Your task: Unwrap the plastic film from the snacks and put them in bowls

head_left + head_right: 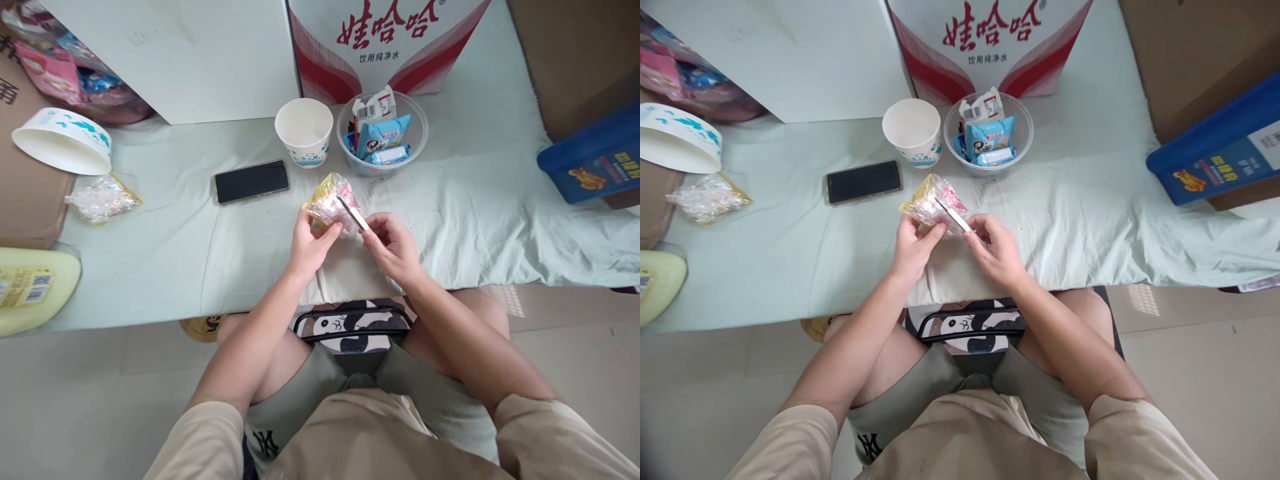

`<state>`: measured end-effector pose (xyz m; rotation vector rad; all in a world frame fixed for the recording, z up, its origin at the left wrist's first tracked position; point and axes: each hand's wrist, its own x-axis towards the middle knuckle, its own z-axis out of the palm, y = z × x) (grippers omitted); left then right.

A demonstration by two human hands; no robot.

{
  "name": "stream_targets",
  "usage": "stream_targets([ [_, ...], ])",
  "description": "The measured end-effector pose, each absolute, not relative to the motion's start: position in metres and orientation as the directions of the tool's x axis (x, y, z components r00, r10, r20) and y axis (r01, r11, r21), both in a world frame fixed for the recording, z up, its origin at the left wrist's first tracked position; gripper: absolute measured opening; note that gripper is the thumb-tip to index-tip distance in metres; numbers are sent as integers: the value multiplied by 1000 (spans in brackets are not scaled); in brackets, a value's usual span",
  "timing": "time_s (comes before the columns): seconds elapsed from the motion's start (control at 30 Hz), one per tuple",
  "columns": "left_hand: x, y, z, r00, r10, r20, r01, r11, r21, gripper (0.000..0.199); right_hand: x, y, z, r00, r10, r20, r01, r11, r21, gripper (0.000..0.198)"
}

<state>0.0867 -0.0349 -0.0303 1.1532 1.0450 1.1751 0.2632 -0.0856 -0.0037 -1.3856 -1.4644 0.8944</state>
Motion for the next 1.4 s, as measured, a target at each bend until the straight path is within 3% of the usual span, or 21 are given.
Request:
stream_targets([
  [0.43, 72, -25, -24, 101, 992, -77, -243, 99, 965, 58, 270, -82, -1, 28, 998, 55, 443, 37, -896, 21],
  [0.63, 47, -8, -17, -3, 997, -83, -291, 79, 954, 53, 293, -81, 1, 76, 994, 73, 546, 20, -838, 20],
  [0.83, 56, -12, -21, -1, 998, 66, -199, -65, 978, 83, 327, -71, -13, 190, 964, 185, 797, -42, -603, 19],
  [0.9, 64, -20, -22, 63, 996, 57, -175, -45, 984, 80, 333, -68, -18, 194, 961, 198, 849, -64, -524, 17],
  [1.03, 72, -38, -21, 165, 982, -95, -55, 106, 993, 62, 334, -66, -19, 237, 949, 206, 891, -128, -435, 20],
  [1.1, 68, -41, -19, 123, 985, -121, 85, 111, 990, 52, 332, -68, -15, 231, 941, 246, 875, -91, -476, 25],
  [1.2, 54, -35, -15, 8, 999, 35, 210, -36, 977, 48, 325, -73, -8, 90, 946, 313, 758, 139, -637, 33],
  [1.3, 42, -29, -11, 129, 974, 189, 268, -217, 939, 60, 311, -78, -5, -176, 926, 334, 601, 369, -709, 46],
  [1.4, 38, -28, -9, 259, 948, 186, 392, -279, 877, 69, 294, -80, -8, -301, 911, 282, 567, 409, -715, 56],
])
